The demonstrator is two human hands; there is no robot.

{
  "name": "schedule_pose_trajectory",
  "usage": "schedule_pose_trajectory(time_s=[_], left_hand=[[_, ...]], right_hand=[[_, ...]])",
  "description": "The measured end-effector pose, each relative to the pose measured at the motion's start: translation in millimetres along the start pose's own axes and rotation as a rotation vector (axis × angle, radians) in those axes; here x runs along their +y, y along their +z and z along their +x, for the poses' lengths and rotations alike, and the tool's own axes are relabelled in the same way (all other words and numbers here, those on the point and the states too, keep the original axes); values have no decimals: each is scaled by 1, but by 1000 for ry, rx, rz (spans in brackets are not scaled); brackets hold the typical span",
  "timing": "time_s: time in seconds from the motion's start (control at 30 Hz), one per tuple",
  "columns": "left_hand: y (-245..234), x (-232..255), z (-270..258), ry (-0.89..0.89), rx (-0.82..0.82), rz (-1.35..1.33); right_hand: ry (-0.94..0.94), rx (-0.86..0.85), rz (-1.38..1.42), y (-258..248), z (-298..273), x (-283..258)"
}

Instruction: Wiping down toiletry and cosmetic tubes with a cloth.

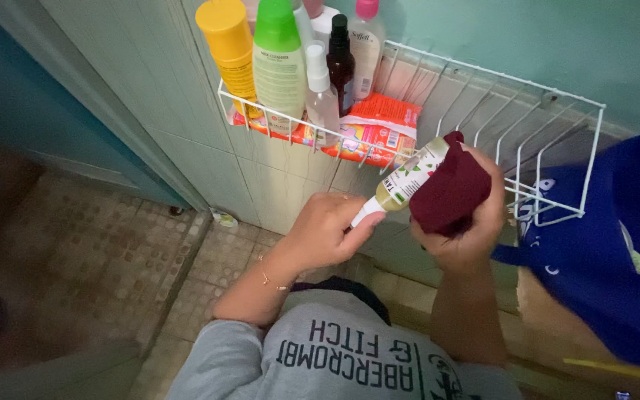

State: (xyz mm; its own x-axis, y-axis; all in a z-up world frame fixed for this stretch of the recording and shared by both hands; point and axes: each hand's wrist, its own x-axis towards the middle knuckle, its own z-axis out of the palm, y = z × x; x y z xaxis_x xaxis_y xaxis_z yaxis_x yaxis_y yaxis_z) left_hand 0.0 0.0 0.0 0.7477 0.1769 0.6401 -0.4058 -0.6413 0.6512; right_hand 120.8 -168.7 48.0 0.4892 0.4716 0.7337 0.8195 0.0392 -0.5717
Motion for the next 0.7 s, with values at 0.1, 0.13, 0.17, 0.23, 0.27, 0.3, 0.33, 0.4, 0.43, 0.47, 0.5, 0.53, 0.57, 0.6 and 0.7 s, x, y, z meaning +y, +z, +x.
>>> schedule_pose_trajectory(time_s=[0.1, 0.13, 0.17, 0.23, 0.27, 0.3, 0.33, 0.4, 0.43, 0.47, 0.5, 0.53, 0.57, 0.6, 0.7], left_hand=[[-3, 5, 2, 20, -17, -19], [-1, 4, 1, 20, -17, -19], [0, 4, 1, 25, 13, 8], [1, 4, 1, 29, 43, 35], [1, 5, 2, 46, 69, 66], [1, 6, 3, 62, 93, 97], [1, 7, 3, 63, 91, 96], [1, 9, 4, 65, 123, 110], [0, 9, 4, 66, 121, 109], [0, 9, 4, 65, 133, 128], [0, 10, 4, 65, 145, 147], [-1, 10, 4, 65, 144, 147], [-1, 11, 4, 83, 140, 171], [-1, 12, 5, 101, 137, 195], [-3, 14, 4, 120, 164, 178]], right_hand=[[106, 83, 69, -2, -18, 25], [106, 83, 69, -2, -18, 25], [98, 65, 97, -3, -18, 25], [90, 48, 124, -3, -15, 19], [64, -6, 146, -3, -12, 12], [40, -58, 168, -3, -9, 6], [41, -56, 167, -1, -11, 4], [106, -60, 331, 0, -15, 0], [106, -59, 330, 0, -12, -4], [127, -53, 425, 0, -9, -8], [147, -48, 520, 0, -6, -12], [148, -47, 520, 1, -11, -5], [116, -23, 455, 1, -16, 2], [83, 0, 391, 1, -22, 9], [81, 54, 393, -1, -26, 13]])
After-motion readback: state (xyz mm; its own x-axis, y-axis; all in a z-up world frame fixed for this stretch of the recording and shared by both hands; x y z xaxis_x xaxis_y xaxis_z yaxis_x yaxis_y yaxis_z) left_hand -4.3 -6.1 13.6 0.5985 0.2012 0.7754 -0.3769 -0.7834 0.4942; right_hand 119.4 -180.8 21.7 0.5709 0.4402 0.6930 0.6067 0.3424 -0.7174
